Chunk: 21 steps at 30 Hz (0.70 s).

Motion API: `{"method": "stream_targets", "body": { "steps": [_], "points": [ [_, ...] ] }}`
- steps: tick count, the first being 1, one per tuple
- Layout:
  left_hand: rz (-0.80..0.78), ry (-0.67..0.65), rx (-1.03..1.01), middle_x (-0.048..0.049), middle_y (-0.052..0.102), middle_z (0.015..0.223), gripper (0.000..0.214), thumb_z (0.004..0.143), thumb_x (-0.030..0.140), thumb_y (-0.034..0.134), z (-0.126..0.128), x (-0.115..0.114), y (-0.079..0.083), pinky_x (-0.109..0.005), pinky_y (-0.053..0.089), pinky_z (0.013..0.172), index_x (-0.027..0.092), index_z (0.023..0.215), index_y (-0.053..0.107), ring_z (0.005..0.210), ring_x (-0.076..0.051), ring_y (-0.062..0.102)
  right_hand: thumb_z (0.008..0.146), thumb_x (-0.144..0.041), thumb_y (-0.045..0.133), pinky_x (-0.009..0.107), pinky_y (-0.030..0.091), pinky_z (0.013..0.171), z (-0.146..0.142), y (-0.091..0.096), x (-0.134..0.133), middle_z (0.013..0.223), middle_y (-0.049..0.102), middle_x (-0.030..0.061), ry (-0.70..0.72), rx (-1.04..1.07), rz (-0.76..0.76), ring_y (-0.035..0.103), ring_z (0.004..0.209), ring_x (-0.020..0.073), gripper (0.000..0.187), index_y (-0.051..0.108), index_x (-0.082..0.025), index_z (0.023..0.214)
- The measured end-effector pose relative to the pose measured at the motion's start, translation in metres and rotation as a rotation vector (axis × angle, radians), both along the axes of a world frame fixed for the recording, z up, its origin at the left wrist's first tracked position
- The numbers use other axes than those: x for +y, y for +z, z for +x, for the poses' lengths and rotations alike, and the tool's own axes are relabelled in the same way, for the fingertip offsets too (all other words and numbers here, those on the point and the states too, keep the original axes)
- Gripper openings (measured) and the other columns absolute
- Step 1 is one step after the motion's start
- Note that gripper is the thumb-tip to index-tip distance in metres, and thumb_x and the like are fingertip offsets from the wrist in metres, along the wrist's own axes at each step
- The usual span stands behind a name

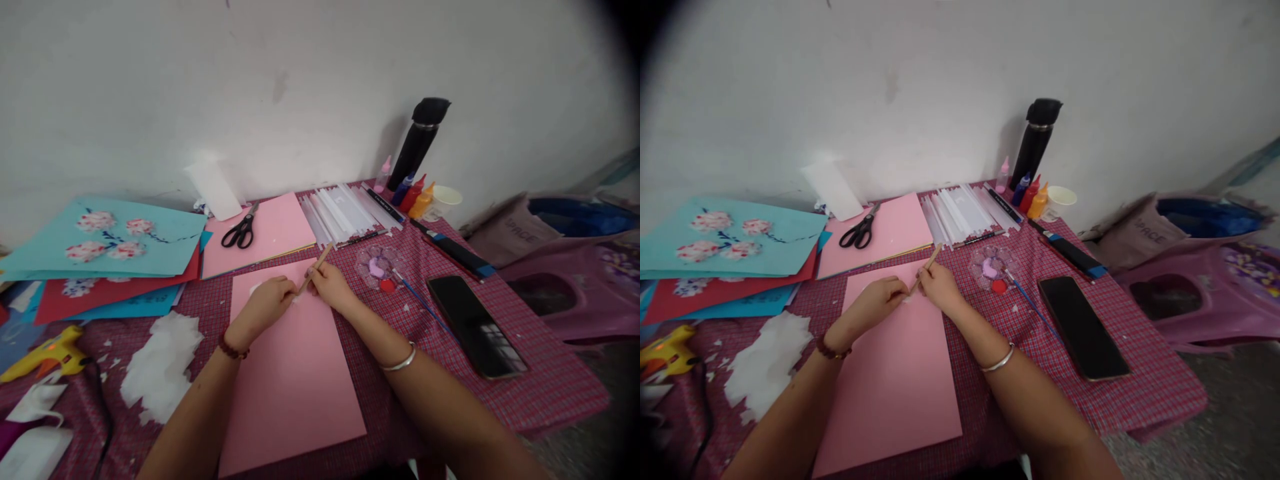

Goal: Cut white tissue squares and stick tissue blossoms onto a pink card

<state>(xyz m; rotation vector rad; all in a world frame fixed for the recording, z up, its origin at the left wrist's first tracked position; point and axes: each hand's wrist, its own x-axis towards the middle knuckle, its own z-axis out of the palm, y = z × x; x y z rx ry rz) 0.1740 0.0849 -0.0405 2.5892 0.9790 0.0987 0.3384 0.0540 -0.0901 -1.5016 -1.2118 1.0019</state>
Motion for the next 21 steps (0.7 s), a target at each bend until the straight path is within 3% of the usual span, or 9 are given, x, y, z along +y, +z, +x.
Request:
{"method": "stream_targets", "body": {
  "steps": [7, 16, 19, 21],
  "points": [
    [-0.015, -0.010, -0.007, -0.0050, 0.062, 0.080, 0.019, 0.080, 0.012, 0.044, 0.002, 0.001, -0.001, -0.026, 0.043, 0.072, 0.016, 0.078, 0.063, 0.077, -0.017, 0.057, 0.083, -0.023, 0.046, 0.020, 0.032, 0.043, 0.001, 0.002, -0.001, 0.047, 0.053, -0.0036, 0.044, 0.009, -0.004, 0.049, 0.042, 0.0100, 0.018, 0.055, -0.018, 0.068],
    [0.023, 0.001, -0.023, -0.0052, 0.063, 0.077, 0.019, 0.078, 0.011, 0.045, 0.002, 0.000, -0.006, -0.027, 0.043, 0.069, 0.016, 0.073, 0.062, 0.074, -0.017, 0.057, 0.085, -0.030, 0.039, 0.020, 0.038, 0.040, 0.000, 0.004, -0.004, 0.052, 0.052, -0.0043, -0.053, 0.101, 0.012, 0.050, 0.040, 0.0099, 0.020, 0.051, -0.018, 0.073],
    [-0.006, -0.003, -0.040, -0.0063, 0.065, 0.079, 0.022, 0.079, 0.011, 0.043, 0.002, 0.000, 0.001, -0.027, 0.044, 0.069, 0.016, 0.077, 0.065, 0.075, -0.017, 0.059, 0.083, -0.029, 0.043, 0.020, 0.038, 0.042, -0.001, 0.004, -0.006, 0.052, 0.052, -0.0042, -0.050, 0.081, 0.029, 0.051, 0.042, 0.0101, 0.018, 0.053, -0.018, 0.073],
    [-0.020, 0.034, -0.114, -0.0073, 0.068, 0.089, 0.025, 0.081, 0.013, 0.042, -0.006, -0.001, 0.015, -0.028, 0.045, 0.072, 0.016, 0.089, 0.066, 0.080, -0.018, 0.061, 0.083, -0.029, 0.044, 0.020, 0.037, 0.042, -0.001, 0.001, -0.005, 0.053, 0.053, -0.0039, -0.061, 0.058, 0.034, 0.051, 0.043, 0.0101, 0.018, 0.053, -0.018, 0.073]
  ]
}}
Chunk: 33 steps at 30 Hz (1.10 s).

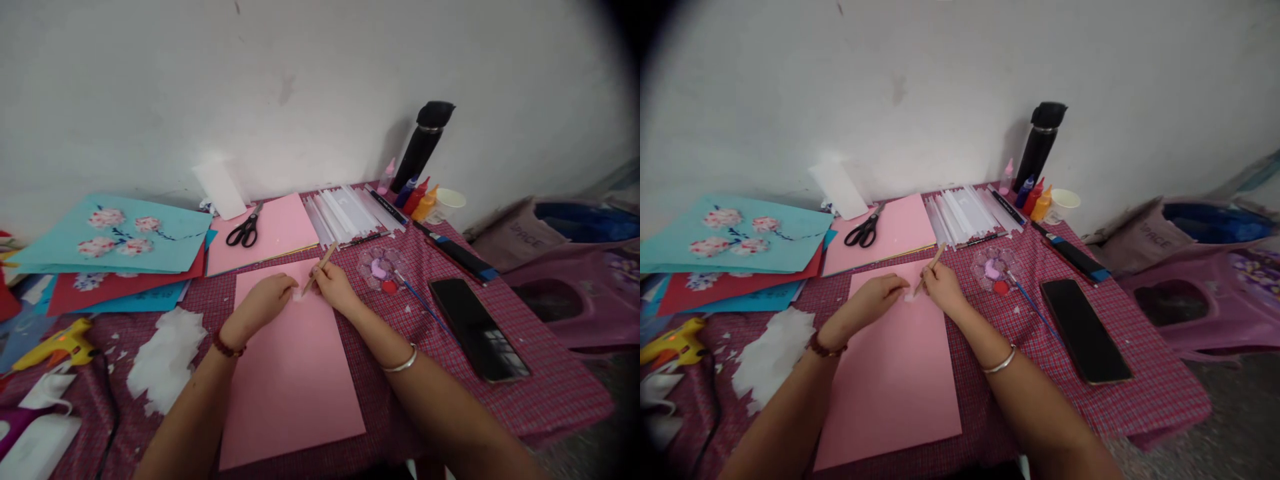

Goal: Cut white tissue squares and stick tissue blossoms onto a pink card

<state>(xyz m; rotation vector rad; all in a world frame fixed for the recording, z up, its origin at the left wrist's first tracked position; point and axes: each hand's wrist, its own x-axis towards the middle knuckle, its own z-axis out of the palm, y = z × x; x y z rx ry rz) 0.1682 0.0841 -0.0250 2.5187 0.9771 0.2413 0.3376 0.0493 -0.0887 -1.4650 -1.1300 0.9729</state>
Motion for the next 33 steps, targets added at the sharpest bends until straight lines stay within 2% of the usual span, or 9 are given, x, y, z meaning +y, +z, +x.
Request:
{"method": "stream_targets", "body": {
  "steps": [3, 6, 9, 13, 16, 19, 26, 30, 33],
  "points": [
    [0.030, 0.184, -0.151, -0.0059, 0.068, 0.095, 0.028, 0.083, 0.022, 0.046, -0.028, -0.002, 0.033, -0.027, 0.046, 0.070, 0.018, 0.105, 0.063, 0.080, -0.017, 0.062, 0.082, -0.030, 0.043, 0.020, 0.037, 0.042, 0.002, -0.004, 0.002, 0.051, 0.053, -0.0038, -0.007, -0.018, -0.004, 0.051, 0.043, 0.0106, 0.019, 0.054, -0.018, 0.073],
    [0.105, 0.332, -0.174, -0.0032, 0.068, 0.088, 0.027, 0.080, 0.023, 0.048, -0.072, -0.010, 0.063, -0.025, 0.046, 0.067, 0.019, 0.101, 0.065, 0.076, -0.017, 0.061, 0.081, -0.031, 0.043, 0.021, 0.037, 0.042, 0.003, -0.004, 0.000, 0.051, 0.052, -0.0036, -0.002, -0.003, 0.002, 0.051, 0.043, 0.0110, 0.019, 0.053, -0.018, 0.071],
    [0.155, 0.483, -0.134, -0.0023, 0.068, 0.084, 0.031, 0.075, 0.014, 0.044, -0.124, -0.024, 0.072, -0.024, 0.046, 0.066, 0.018, 0.098, 0.065, 0.074, -0.016, 0.061, 0.079, -0.034, 0.046, 0.021, 0.035, 0.040, 0.005, -0.001, -0.003, 0.051, 0.051, -0.0036, 0.020, 0.034, 0.008, 0.048, 0.041, 0.0106, 0.019, 0.053, -0.018, 0.072],
    [0.127, 0.615, -0.079, -0.0040, 0.067, 0.083, 0.028, 0.075, 0.015, 0.044, -0.183, -0.053, 0.053, -0.026, 0.047, 0.068, 0.015, 0.094, 0.065, 0.074, -0.016, 0.061, 0.078, -0.037, 0.051, 0.021, 0.034, 0.035, 0.006, -0.001, -0.001, 0.051, 0.054, -0.0017, -0.013, 0.087, -0.071, 0.048, 0.039, 0.0112, 0.021, 0.057, -0.017, 0.075],
    [0.088, 0.630, -0.059, -0.0050, 0.066, 0.085, 0.021, 0.078, 0.021, 0.048, -0.204, -0.079, 0.031, -0.026, 0.046, 0.068, 0.016, 0.090, 0.065, 0.076, -0.016, 0.061, 0.077, -0.037, 0.054, 0.019, 0.033, 0.032, 0.007, 0.001, -0.003, 0.052, 0.056, -0.0007, -0.032, 0.215, -0.077, 0.049, 0.040, 0.0110, 0.020, 0.058, -0.018, 0.074],
    [0.092, 0.655, -0.061, -0.0026, 0.064, 0.077, 0.015, 0.080, 0.024, 0.050, -0.208, -0.100, 0.015, -0.025, 0.044, 0.064, 0.018, 0.081, 0.064, 0.071, -0.015, 0.059, 0.075, -0.039, 0.059, 0.018, 0.032, 0.031, 0.009, 0.003, -0.006, 0.053, 0.057, -0.0003, -0.044, 0.303, -0.057, 0.049, 0.040, 0.0103, 0.020, 0.058, -0.019, 0.072],
    [0.341, 1.028, -0.151, 0.0008, 0.052, 0.060, 0.031, 0.088, 0.034, 0.043, -0.203, -0.116, 0.005, -0.025, 0.036, 0.055, 0.017, 0.065, 0.055, 0.058, -0.014, 0.048, 0.070, -0.046, 0.065, 0.017, 0.033, 0.030, 0.013, -0.001, -0.007, 0.052, 0.057, -0.0012, -0.021, 0.344, -0.050, 0.049, 0.040, 0.0097, 0.030, 0.060, -0.017, 0.073],
    [0.483, 0.924, -0.115, -0.0058, 0.060, 0.088, 0.018, 0.084, 0.030, 0.052, -0.200, -0.109, 0.001, -0.031, 0.043, 0.077, 0.016, 0.088, 0.062, 0.085, -0.020, 0.055, 0.068, -0.048, 0.067, 0.017, 0.033, 0.030, 0.013, -0.001, -0.007, 0.052, 0.058, -0.0008, -0.013, 0.361, -0.067, 0.050, 0.041, 0.0099, 0.032, 0.060, -0.017, 0.074],
    [0.545, 0.828, -0.062, -0.0108, 0.054, 0.114, 0.027, 0.078, 0.026, 0.059, -0.198, -0.098, -0.003, -0.042, 0.037, 0.095, 0.019, 0.104, 0.062, 0.111, -0.026, 0.047, 0.069, -0.048, 0.066, 0.017, 0.033, 0.030, 0.013, 0.001, -0.008, 0.052, 0.057, -0.0007, 0.003, 0.360, -0.066, 0.049, 0.041, 0.0096, 0.031, 0.059, -0.018, 0.074]
  ]
}}
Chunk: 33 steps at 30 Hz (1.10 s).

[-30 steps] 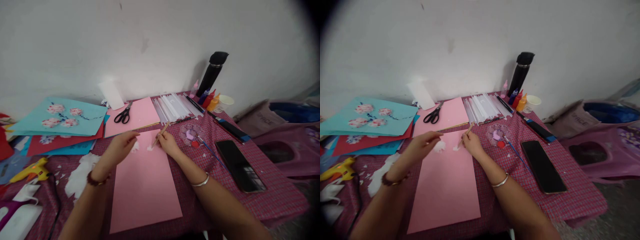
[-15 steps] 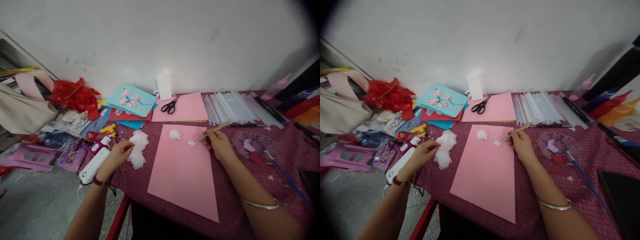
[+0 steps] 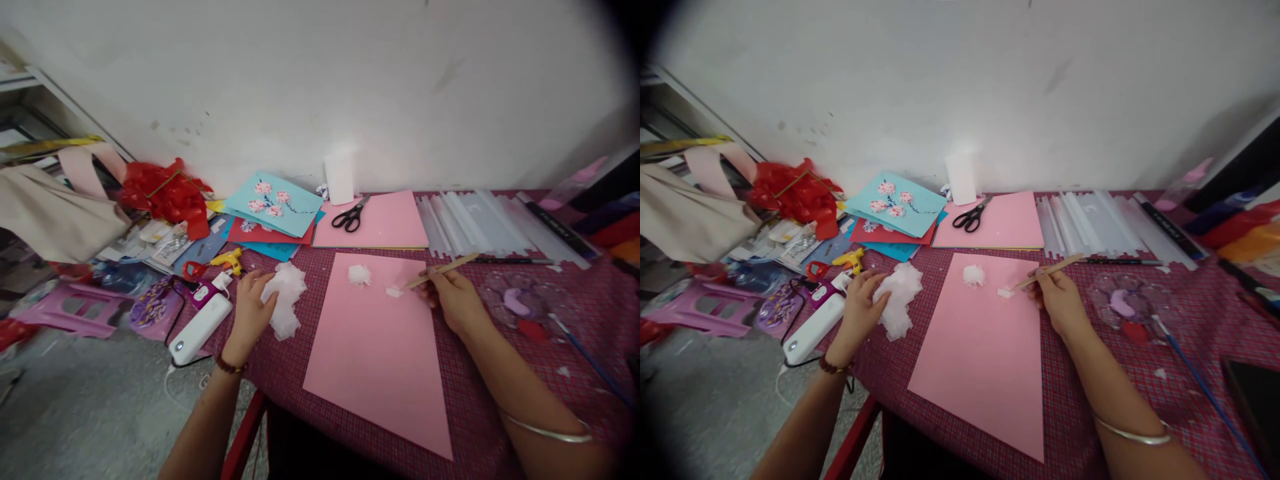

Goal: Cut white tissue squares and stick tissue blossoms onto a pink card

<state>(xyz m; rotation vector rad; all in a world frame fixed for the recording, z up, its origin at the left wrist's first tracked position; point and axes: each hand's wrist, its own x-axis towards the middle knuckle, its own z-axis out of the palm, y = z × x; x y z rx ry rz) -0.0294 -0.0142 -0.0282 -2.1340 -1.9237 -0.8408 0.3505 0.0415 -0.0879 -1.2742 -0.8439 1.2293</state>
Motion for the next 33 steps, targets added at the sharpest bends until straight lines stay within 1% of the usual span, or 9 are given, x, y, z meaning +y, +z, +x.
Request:
{"method": "stream_targets", "body": {
  "steps": [3, 6, 10, 13, 17, 21, 28, 31, 33],
  "points": [
    [-0.039, -0.051, -0.048, -0.0105, 0.052, 0.120, 0.012, 0.078, 0.025, 0.059, 0.002, 0.010, 0.002, -0.046, 0.032, 0.101, 0.021, 0.087, 0.067, 0.119, -0.027, 0.043, 0.069, -0.047, 0.065, 0.018, 0.033, 0.031, -0.001, 0.004, -0.001, 0.053, 0.057, -0.0004, -0.012, -0.007, -0.011, 0.049, 0.041, 0.0099, 0.030, 0.059, -0.018, 0.074],
    [-0.027, -0.049, -0.361, -0.0083, 0.055, 0.117, 0.010, 0.078, 0.028, 0.059, 0.001, 0.015, 0.014, -0.041, 0.036, 0.099, 0.019, 0.078, 0.063, 0.118, -0.024, 0.046, 0.068, -0.048, 0.065, 0.019, 0.033, 0.031, -0.002, 0.008, -0.002, 0.053, 0.056, 0.0003, -0.021, -0.017, -0.014, 0.049, 0.041, 0.0109, 0.031, 0.058, -0.018, 0.073],
    [-0.014, -0.025, -0.902, -0.0013, 0.060, 0.090, 0.010, 0.075, 0.026, 0.061, -0.002, 0.017, 0.038, -0.026, 0.046, 0.077, 0.019, 0.080, 0.058, 0.084, -0.013, 0.059, 0.067, -0.050, 0.065, 0.020, 0.033, 0.031, -0.003, 0.009, -0.002, 0.054, 0.057, 0.0007, -0.013, -0.026, -0.007, 0.050, 0.042, 0.0116, 0.034, 0.058, -0.017, 0.073],
    [-0.142, -0.027, -1.047, 0.0045, 0.054, 0.066, 0.012, 0.069, 0.024, 0.066, 0.005, 0.017, 0.050, -0.019, 0.041, 0.056, 0.017, 0.074, 0.057, 0.057, -0.007, 0.050, 0.067, -0.048, 0.064, 0.019, 0.032, 0.031, -0.003, 0.007, 0.000, 0.053, 0.056, -0.0003, -0.017, -0.016, 0.005, 0.049, 0.041, 0.0110, 0.032, 0.057, -0.017, 0.074],
    [-0.283, -0.096, -0.965, 0.0041, 0.055, 0.062, 0.015, 0.069, 0.027, 0.068, 0.040, 0.021, 0.054, -0.019, 0.038, 0.053, 0.016, 0.074, 0.059, 0.055, -0.007, 0.048, 0.070, -0.046, 0.057, 0.018, 0.031, 0.032, -0.006, 0.008, -0.001, 0.051, 0.052, -0.0034, 0.011, -0.051, 0.054, 0.046, 0.039, 0.0091, 0.029, 0.053, -0.018, 0.073],
    [-0.348, -0.230, -0.802, 0.0027, 0.059, 0.065, 0.014, 0.069, 0.027, 0.069, 0.099, 0.038, 0.045, -0.021, 0.041, 0.057, 0.016, 0.073, 0.062, 0.060, -0.010, 0.051, 0.075, -0.045, 0.049, 0.019, 0.033, 0.033, -0.009, 0.006, 0.002, 0.051, 0.053, -0.0038, 0.002, -0.124, 0.061, 0.047, 0.038, 0.0093, 0.027, 0.053, -0.018, 0.075],
    [-0.360, -0.670, -0.556, -0.0013, 0.062, 0.072, 0.008, 0.078, 0.024, 0.059, 0.207, 0.074, 0.018, -0.026, 0.045, 0.065, 0.017, 0.075, 0.062, 0.068, -0.013, 0.056, 0.080, -0.037, 0.048, 0.018, 0.035, 0.037, 0.007, 0.012, -0.003, 0.052, 0.052, -0.0046, -0.074, -0.210, 0.103, 0.047, 0.040, 0.0090, 0.020, 0.052, -0.018, 0.076],
    [-0.373, -0.923, -0.329, -0.0034, 0.061, 0.078, 0.010, 0.079, 0.022, 0.059, 0.225, 0.086, 0.008, -0.029, 0.045, 0.072, 0.018, 0.072, 0.065, 0.076, -0.015, 0.056, 0.082, -0.037, 0.046, 0.019, 0.035, 0.038, 0.021, 0.020, -0.011, 0.054, 0.052, -0.0044, -0.162, -0.244, 0.114, 0.048, 0.041, 0.0100, 0.019, 0.051, -0.019, 0.080],
    [-0.392, -1.025, -0.119, -0.0035, 0.059, 0.077, 0.012, 0.079, 0.022, 0.060, 0.225, 0.094, 0.003, -0.029, 0.043, 0.073, 0.019, 0.069, 0.067, 0.077, -0.016, 0.054, 0.084, -0.036, 0.044, 0.020, 0.035, 0.038, 0.027, 0.023, -0.018, 0.054, 0.052, -0.0040, -0.196, -0.289, 0.121, 0.050, 0.041, 0.0109, 0.019, 0.052, -0.019, 0.081]
  ]
}}
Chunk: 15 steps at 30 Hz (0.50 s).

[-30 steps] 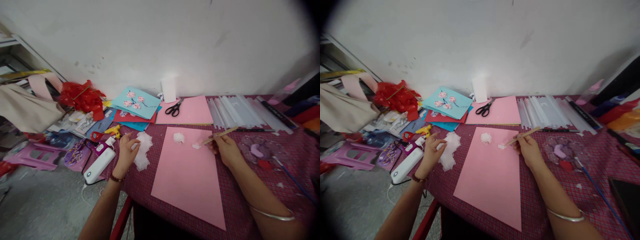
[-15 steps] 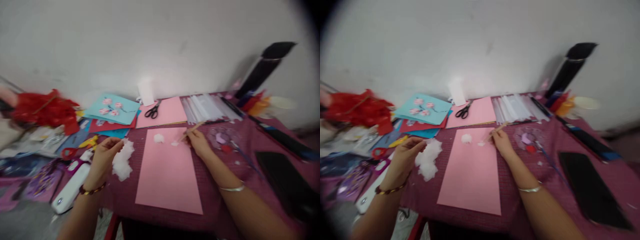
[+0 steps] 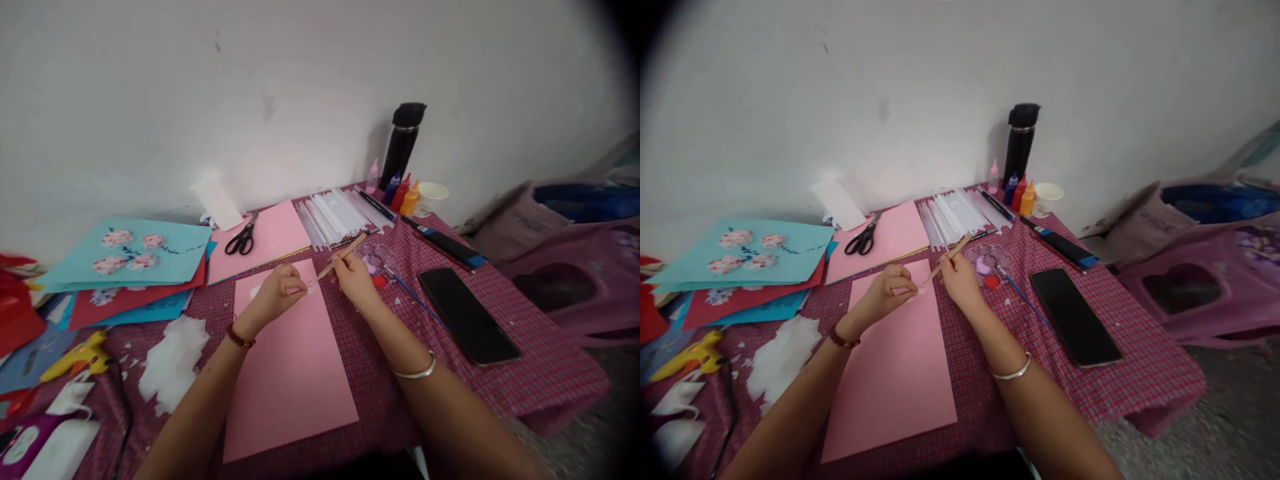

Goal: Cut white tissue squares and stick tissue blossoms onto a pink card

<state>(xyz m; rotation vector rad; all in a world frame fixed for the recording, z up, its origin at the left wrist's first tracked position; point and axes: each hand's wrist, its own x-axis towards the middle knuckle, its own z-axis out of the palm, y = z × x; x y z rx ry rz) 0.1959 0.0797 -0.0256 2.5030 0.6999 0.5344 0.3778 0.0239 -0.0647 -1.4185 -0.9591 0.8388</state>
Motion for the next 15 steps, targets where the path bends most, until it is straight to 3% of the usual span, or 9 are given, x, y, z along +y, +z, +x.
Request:
{"method": "stream_targets", "body": {
  "steps": [4, 15],
  "points": [
    [0.057, -0.087, 0.177, -0.0039, 0.058, 0.075, 0.016, 0.080, 0.018, 0.057, -0.010, 0.012, -0.009, -0.029, 0.042, 0.070, 0.019, 0.070, 0.069, 0.076, -0.016, 0.053, 0.084, -0.033, 0.043, 0.021, 0.037, 0.040, -0.003, -0.005, -0.010, 0.053, 0.052, -0.0042, 0.042, -0.073, -0.010, 0.051, 0.043, 0.0117, 0.017, 0.052, -0.020, 0.079],
    [0.113, -0.163, 0.235, -0.0045, 0.061, 0.073, 0.021, 0.083, 0.018, 0.052, -0.014, 0.015, -0.011, -0.029, 0.041, 0.069, 0.020, 0.074, 0.071, 0.072, -0.015, 0.054, 0.083, -0.028, 0.045, 0.021, 0.041, 0.041, -0.025, -0.014, -0.010, 0.062, 0.059, -0.0018, 0.166, -0.006, -0.027, 0.051, 0.041, 0.0096, 0.015, 0.055, -0.018, 0.078]
  ]
}}
